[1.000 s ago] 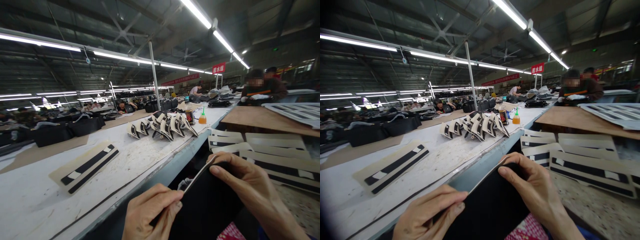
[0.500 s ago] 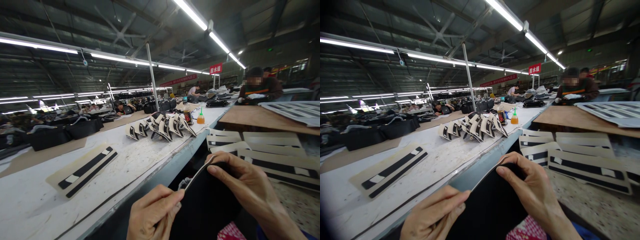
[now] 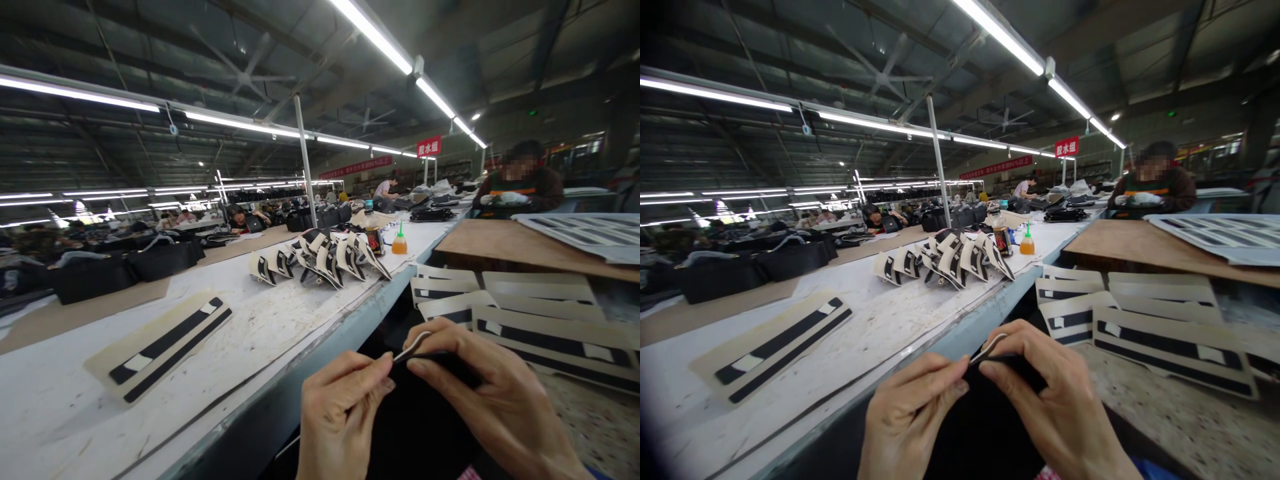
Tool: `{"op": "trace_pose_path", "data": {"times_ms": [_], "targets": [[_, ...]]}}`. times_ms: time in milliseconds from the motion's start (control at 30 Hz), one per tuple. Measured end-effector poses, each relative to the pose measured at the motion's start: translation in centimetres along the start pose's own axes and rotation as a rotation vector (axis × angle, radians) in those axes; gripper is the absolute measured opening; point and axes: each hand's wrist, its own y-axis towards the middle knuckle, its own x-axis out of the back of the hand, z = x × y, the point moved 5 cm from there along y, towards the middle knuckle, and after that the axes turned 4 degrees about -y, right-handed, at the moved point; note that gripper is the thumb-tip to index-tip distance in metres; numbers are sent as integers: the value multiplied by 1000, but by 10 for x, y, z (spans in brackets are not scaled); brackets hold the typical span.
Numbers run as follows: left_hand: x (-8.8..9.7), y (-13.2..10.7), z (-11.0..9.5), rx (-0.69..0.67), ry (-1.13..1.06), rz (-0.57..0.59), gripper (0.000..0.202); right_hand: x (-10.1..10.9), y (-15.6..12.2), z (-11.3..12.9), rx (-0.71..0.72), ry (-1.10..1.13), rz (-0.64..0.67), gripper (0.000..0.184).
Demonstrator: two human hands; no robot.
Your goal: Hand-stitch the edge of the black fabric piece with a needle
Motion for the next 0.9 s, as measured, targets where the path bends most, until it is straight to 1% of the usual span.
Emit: {"op": "trace_pose_path", "data": {"times_ms": [67,133,200,267,400,500,600,667,800,900], "targets": [[-4,2,7,21,-18,-110,33,-3,0,-2,52,-35,23,12],[-8,4,15,47,-24,-216,29,-3,1,-6,102,-141,-22,9],[-12,5,24,56,-26,-279,26,-6,3,-13,142,-299,-66,7],[-14,6,34,74,-30,-319,25,-10,5,-20,149,-404,-66,8],[-14,2,56,168,-15,-382,22,-25,11,-34,116,-390,69,9],[-11,-4,63,191,5,-398,21,-32,13,-41,115,-329,184,10],[-7,-9,63,171,31,-394,22,-33,13,-46,143,-256,260,22],[-3,-11,60,166,43,-400,20,-31,10,-47,167,-211,280,32],[4,-12,52,193,35,-418,19,-27,3,-42,232,-96,273,41],[6,-13,38,210,13,-420,25,-23,-1,-34,317,20,251,46]]}}
